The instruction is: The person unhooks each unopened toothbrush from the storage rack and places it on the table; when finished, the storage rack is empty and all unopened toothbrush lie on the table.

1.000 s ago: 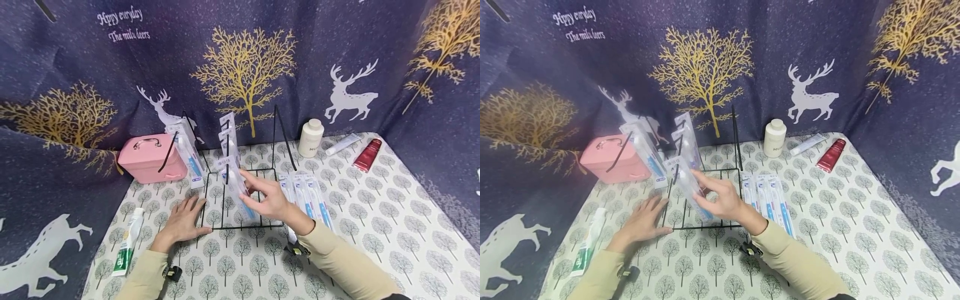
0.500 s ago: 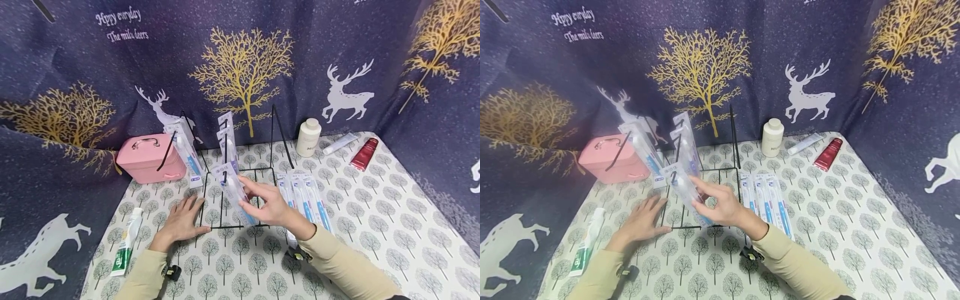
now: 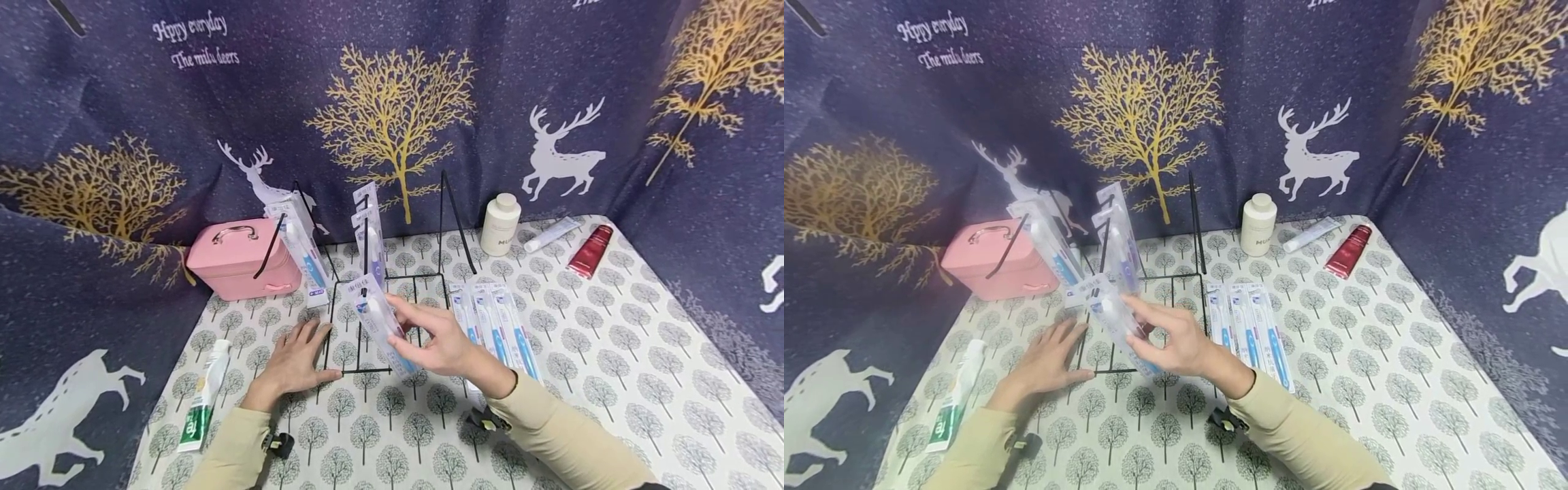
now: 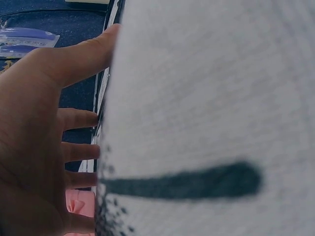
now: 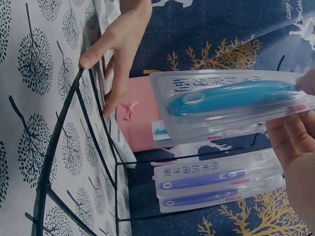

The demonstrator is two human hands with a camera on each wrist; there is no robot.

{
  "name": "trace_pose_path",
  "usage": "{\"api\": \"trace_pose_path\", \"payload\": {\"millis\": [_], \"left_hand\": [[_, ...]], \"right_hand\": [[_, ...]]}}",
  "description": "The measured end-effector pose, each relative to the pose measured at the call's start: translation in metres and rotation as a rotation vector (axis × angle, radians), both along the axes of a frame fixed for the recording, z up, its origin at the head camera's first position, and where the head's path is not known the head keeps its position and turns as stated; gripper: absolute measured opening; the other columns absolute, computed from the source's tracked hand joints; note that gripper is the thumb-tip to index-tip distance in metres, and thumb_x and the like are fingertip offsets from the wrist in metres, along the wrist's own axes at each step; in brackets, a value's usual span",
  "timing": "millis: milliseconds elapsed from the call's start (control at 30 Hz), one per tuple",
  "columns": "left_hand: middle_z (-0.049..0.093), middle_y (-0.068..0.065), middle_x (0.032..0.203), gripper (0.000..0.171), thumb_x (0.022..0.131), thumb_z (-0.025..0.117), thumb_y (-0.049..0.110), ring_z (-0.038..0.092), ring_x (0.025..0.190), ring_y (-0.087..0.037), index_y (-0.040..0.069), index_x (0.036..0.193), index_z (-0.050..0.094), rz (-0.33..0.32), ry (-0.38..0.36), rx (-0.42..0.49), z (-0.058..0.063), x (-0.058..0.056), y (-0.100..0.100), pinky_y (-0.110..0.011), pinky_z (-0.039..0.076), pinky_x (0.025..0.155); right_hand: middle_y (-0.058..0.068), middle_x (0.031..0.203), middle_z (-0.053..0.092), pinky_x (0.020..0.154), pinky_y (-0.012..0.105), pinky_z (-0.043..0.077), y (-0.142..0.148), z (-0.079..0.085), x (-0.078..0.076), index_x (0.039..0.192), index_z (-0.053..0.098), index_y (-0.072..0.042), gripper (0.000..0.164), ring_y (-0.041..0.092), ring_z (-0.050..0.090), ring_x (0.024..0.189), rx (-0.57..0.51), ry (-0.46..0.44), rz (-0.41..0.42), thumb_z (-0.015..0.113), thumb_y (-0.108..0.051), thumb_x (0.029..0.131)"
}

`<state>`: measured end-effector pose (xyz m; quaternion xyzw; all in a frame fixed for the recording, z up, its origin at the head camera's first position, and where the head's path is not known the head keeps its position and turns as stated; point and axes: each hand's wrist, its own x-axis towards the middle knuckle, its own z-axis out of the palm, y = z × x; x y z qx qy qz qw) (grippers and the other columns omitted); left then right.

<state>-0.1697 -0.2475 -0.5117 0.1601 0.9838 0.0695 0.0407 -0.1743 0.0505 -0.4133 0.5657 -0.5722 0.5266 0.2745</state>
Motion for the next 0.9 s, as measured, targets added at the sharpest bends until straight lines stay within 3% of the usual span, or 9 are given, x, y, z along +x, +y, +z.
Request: {"api": "trace_pose_path", "payload": {"millis": [300, 600, 900], "left_hand": [[0.02, -0.014, 0.15, 0.103, 0.064, 0.054, 0.078, 0.025, 0.132, -0.044, 0.024, 0.145, 0.024, -0.007, 0.003, 0.012, 0.002, 0.001, 0.001, -0.07, 0.018, 0.1], [0.021, -0.014, 0.15, 0.102, 0.064, 0.054, 0.078, 0.025, 0.132, -0.043, 0.025, 0.145, 0.024, -0.014, 0.013, 0.012, 0.0, 0.003, 0.001, -0.071, 0.017, 0.1], [0.022, -0.014, 0.149, 0.101, 0.064, 0.055, 0.078, 0.025, 0.132, -0.043, 0.024, 0.144, 0.025, -0.007, 0.021, 0.015, 0.0, 0.003, 0.002, -0.071, 0.017, 0.1]], "right_hand": [[0.008, 0.076, 0.061, 0.061, 0.012, 0.051, 0.005, 0.001, 0.006, 0.131, 0.038, 0.012, 0.063, 0.011, 0.057, 0.066, 0.035, 0.018, -0.008, 0.063, 0.005, 0.074], [0.017, 0.087, 0.064, 0.066, 0.012, 0.051, 0.013, 0.001, 0.015, 0.13, 0.04, 0.013, 0.059, 0.011, 0.059, 0.068, 0.098, 0.099, -0.003, 0.063, 0.002, 0.076], [0.016, 0.092, 0.064, 0.064, 0.014, 0.052, 0.041, -0.005, 0.024, 0.131, 0.041, 0.01, 0.06, 0.012, 0.06, 0.072, 0.15, -0.049, -0.044, 0.063, 0.003, 0.075]]}}
